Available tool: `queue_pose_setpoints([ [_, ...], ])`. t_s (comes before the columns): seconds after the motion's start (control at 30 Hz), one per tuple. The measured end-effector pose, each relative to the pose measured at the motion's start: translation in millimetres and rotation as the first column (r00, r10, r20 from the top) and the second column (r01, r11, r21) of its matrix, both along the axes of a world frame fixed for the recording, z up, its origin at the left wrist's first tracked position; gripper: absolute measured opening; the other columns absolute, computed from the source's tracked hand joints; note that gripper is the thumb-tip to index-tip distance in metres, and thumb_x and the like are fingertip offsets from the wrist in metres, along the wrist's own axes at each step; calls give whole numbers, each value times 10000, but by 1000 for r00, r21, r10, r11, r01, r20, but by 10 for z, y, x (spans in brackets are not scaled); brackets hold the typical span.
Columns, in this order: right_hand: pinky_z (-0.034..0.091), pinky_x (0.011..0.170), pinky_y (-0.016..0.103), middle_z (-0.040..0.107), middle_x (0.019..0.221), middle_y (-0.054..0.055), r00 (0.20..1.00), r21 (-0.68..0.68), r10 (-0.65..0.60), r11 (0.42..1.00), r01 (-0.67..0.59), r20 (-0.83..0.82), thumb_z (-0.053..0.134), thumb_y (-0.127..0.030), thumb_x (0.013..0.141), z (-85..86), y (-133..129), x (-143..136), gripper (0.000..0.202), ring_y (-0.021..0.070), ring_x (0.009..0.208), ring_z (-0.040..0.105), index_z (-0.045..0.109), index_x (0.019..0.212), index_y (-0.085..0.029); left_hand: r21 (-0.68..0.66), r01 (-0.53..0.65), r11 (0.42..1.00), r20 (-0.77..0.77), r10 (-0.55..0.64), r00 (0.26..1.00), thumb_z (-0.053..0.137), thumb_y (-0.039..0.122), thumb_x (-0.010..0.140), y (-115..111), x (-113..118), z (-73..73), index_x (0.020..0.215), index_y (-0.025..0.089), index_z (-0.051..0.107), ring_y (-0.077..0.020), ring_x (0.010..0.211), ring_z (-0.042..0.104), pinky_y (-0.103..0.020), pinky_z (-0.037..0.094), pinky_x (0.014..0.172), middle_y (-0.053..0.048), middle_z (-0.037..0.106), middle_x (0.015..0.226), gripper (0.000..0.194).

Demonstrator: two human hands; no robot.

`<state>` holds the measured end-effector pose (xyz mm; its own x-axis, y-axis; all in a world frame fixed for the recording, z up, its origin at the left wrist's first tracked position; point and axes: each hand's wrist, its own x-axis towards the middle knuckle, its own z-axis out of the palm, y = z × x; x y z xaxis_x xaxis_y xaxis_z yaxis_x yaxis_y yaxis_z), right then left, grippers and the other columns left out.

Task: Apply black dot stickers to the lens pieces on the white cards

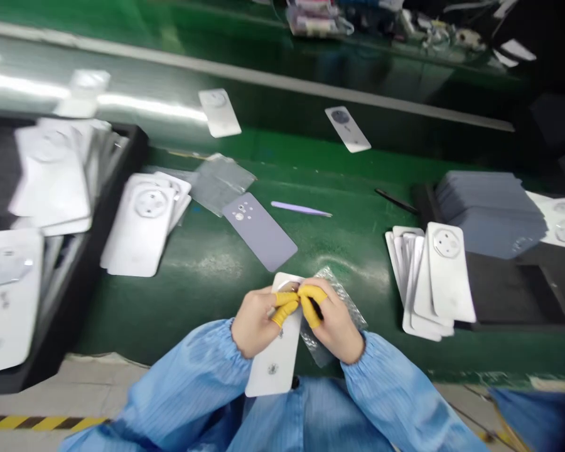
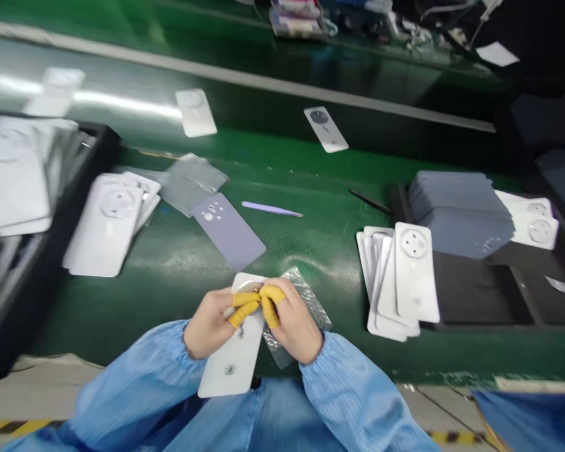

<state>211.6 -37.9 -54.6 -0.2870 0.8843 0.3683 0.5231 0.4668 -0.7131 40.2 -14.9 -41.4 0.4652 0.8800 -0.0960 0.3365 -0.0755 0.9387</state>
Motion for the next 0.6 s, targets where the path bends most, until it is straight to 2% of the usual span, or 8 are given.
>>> queue_pose_setpoints([
  [0.1,570,757,330,620,979,88,999,-8,-39,999,38,-13,467,-121,915,-45,31,22,176,180,900,625,561,1046,-191,52,-9,999,-45,12,999,556,260,878,77,-58,56,841,183,749,-195,766,690,-292,552,724,-57,744,843,211],
  [0.2,566,777,352,628,984,97,994,93,-94,992,87,64,470,-120,914,-101,59,99,187,192,907,630,577,1050,-190,78,-94,993,-62,99,993,575,274,868,100,-254,153,1041,164,713,-238,901,695,-341,554,821,-96,739,992,248],
  [0.3,562,786,352,631,990,102,980,179,-165,973,144,110,499,-107,901,-15,51,170,197,195,920,631,590,1059,-181,-18,-286,958,103,287,952,610,288,856,-1,-429,282,1418,196,423,-261,965,692,-368,573,834,-125,698,1129,600],
  [0.37,559,808,356,631,987,97,978,241,-188,957,161,94,537,-82,877,146,38,161,223,189,919,627,591,1069,-181,-172,-373,912,236,406,883,627,310,856,-98,-441,378,1520,251,151,-238,804,723,-345,611,696,-99,732,1019,819],
  [0.4,553,840,371,633,982,89,979,273,-190,948,164,74,555,-71,863,245,34,132,248,185,915,624,588,1081,-185,-241,-379,893,273,437,857,630,317,859,-142,-413,425,1525,263,91,-223,717,722,-327,614,627,-76,747,932,859],
  [0.43,543,882,389,639,976,79,981,289,-184,944,160,55,567,-62,854,346,34,89,276,179,910,623,582,1099,-190,-291,-365,885,292,445,847,638,318,856,-180,-369,469,1520,261,118,-208,649,713,-304,608,575,-54,752,849,846],
  [0.5,513,958,413,658,971,62,989,290,-141,949,123,41,564,-67,858,529,43,-18,308,168,906,629,564,1136,-199,-314,-325,892,304,419,856,663,308,839,-234,-260,541,1432,226,374,-177,586,690,-246,584,520,-25,741,734,665],
  [0.6,500,988,408,691,982,74,993,330,-38,944,-2,114,477,-72,892,699,63,-143,267,169,936,646,569,1122,-172,-238,-300,924,296,363,883,687,265,813,-272,-139,601,1134,184,651,-117,496,618,-163,513,440,13,688,615,332],
])
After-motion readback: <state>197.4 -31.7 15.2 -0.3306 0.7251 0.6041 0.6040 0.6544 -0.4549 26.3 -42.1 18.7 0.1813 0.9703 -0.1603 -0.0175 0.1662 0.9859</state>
